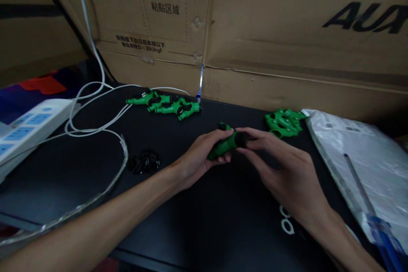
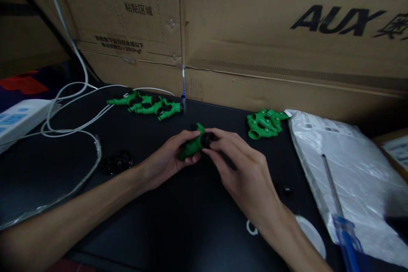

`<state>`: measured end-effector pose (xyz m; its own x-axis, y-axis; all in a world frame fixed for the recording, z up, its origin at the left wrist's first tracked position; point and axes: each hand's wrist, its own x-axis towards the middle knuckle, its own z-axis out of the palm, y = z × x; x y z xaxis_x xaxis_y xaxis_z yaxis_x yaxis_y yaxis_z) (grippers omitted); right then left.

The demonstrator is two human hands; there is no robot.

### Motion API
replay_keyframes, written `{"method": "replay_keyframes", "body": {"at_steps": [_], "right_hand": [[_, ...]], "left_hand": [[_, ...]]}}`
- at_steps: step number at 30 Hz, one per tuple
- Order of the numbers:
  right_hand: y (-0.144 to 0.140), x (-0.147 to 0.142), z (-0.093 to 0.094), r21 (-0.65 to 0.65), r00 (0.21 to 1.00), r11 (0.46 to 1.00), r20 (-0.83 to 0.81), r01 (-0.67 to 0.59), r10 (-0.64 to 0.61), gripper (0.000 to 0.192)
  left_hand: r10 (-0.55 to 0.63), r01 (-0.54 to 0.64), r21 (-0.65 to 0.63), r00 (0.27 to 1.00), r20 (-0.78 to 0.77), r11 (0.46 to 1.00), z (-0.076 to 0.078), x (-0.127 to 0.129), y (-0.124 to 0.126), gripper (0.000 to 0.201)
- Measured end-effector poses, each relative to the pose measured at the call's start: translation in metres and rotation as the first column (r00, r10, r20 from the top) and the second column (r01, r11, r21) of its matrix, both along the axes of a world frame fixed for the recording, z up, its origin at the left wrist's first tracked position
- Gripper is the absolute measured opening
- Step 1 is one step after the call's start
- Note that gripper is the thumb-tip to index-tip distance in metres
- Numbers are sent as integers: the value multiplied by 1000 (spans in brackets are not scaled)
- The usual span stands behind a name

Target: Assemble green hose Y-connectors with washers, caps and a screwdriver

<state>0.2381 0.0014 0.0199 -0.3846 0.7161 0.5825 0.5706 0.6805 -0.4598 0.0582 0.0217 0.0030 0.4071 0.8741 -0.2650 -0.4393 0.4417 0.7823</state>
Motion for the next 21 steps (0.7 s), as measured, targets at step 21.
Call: {"method": "replay_keyframes", "body": {"at_steps": [21], "right_hand": [[-2,2,-1,-177,967,967,209,183,-144,21]], "left_hand": [[101,-37,231,957,-271,972,-2,1,-2,38]]}}
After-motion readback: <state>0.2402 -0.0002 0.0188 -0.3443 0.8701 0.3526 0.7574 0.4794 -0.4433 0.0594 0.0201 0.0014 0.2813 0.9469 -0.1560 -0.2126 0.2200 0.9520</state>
